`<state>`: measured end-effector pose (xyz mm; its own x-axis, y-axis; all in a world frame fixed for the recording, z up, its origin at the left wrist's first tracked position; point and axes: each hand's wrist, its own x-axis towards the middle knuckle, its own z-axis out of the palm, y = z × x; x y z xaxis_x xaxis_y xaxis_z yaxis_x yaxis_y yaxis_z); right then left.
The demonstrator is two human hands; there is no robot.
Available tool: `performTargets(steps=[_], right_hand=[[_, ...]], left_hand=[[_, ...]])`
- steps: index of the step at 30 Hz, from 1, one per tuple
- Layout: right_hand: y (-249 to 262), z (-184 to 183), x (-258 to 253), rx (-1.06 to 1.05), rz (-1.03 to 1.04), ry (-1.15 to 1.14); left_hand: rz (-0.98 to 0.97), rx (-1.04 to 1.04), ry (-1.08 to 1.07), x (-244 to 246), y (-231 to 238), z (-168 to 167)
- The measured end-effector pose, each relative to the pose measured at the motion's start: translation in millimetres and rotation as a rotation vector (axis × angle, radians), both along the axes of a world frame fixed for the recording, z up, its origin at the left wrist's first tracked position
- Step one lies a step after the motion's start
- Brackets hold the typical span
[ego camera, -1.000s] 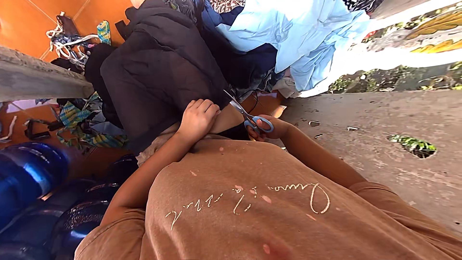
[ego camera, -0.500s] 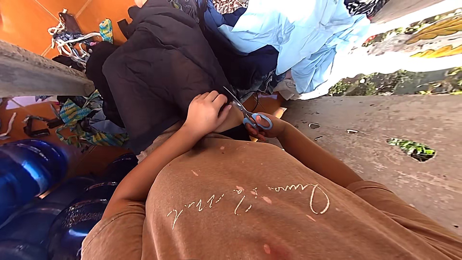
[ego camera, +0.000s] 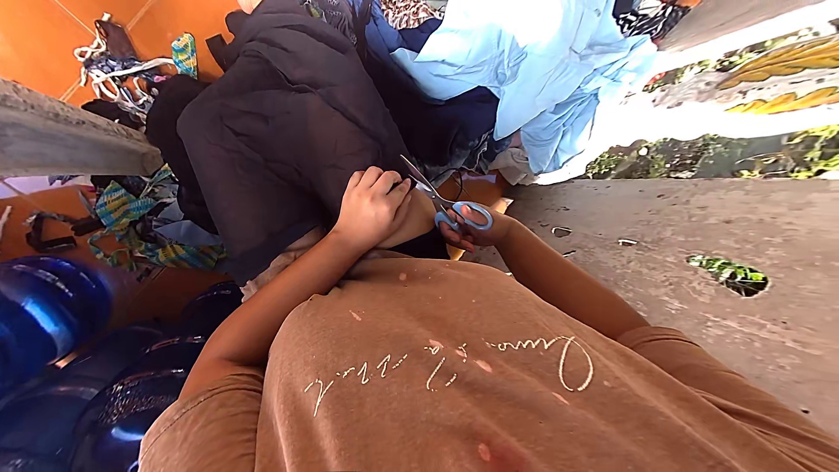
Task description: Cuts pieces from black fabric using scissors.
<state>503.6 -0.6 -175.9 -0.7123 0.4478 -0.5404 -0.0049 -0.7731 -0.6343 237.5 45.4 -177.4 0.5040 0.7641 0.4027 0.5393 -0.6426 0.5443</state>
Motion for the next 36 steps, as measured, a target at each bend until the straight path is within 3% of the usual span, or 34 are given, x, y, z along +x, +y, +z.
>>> performTargets(steps=[26, 36], right_hand=[[13, 11, -13, -0.013, -0.046, -0.093], [34, 33, -30, 0.043, -0.026, -0.230]], left_hand=[[-0.054, -0.072, -0.055, -2, -5, -9], [-0.053, -0.018, -0.112, 1, -1, -8]])
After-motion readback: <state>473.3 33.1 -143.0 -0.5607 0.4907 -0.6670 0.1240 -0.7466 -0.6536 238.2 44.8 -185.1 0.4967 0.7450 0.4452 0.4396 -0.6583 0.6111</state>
